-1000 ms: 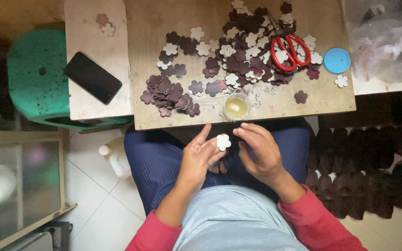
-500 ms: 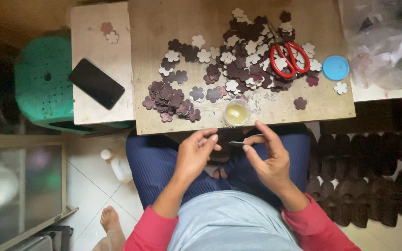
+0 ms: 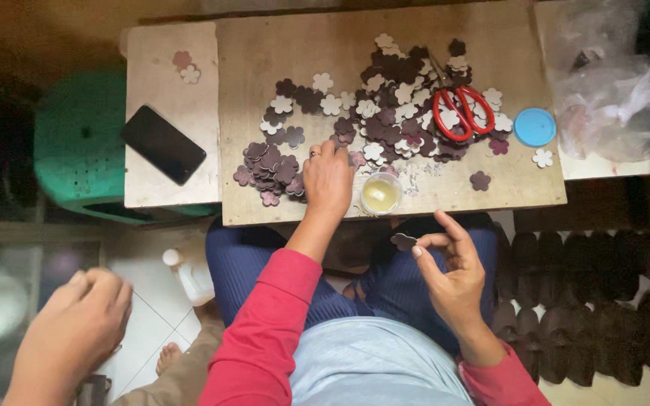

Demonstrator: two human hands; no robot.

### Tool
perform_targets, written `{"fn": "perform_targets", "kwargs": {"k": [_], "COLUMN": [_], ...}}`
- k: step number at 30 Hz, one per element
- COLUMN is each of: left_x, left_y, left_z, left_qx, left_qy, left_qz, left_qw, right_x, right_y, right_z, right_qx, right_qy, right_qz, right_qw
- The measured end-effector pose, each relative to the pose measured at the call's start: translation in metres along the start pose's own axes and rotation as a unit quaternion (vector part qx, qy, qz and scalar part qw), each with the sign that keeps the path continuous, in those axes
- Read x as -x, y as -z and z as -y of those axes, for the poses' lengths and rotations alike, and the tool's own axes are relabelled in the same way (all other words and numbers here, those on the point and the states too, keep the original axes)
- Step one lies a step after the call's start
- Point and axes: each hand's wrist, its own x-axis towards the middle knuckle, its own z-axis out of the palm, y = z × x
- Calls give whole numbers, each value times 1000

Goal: The person sits on the floor and repeatedly picks up flower-shaped craft pieces, applies adhesive from a small container, and presses them together. The person handles the pieces one at a time and places the assembled units on the table.

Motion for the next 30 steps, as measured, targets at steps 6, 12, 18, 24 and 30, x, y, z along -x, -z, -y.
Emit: {"fn": "perform_targets", "kwargs": {"k": [6, 12, 18, 24, 30], "left_x": [-1, 17, 15, -5, -3], "left_y": [5, 21, 41, 70, 45], "left_z": [3, 0, 23, 19, -57], "left_qx": [29, 207, 445, 516, 539], "left_qy": [-7, 48, 119, 111, 134], "left_qz": [-30, -43, 12, 66, 129], "left_qw": [999, 976, 888, 847, 822], "right_x": [-2, -3, -1, 0, -11], "right_y": [-2, -2, 10, 14, 47], "right_z": [-4, 1, -10, -13, -14], "right_qx": [-4, -18, -21, -7, -91], "right_qy": [-17, -12, -10, -18, -25], "right_qz": [-4, 0, -14, -30, -58], "right_qw": [1000, 1000, 1000, 999, 994]}}
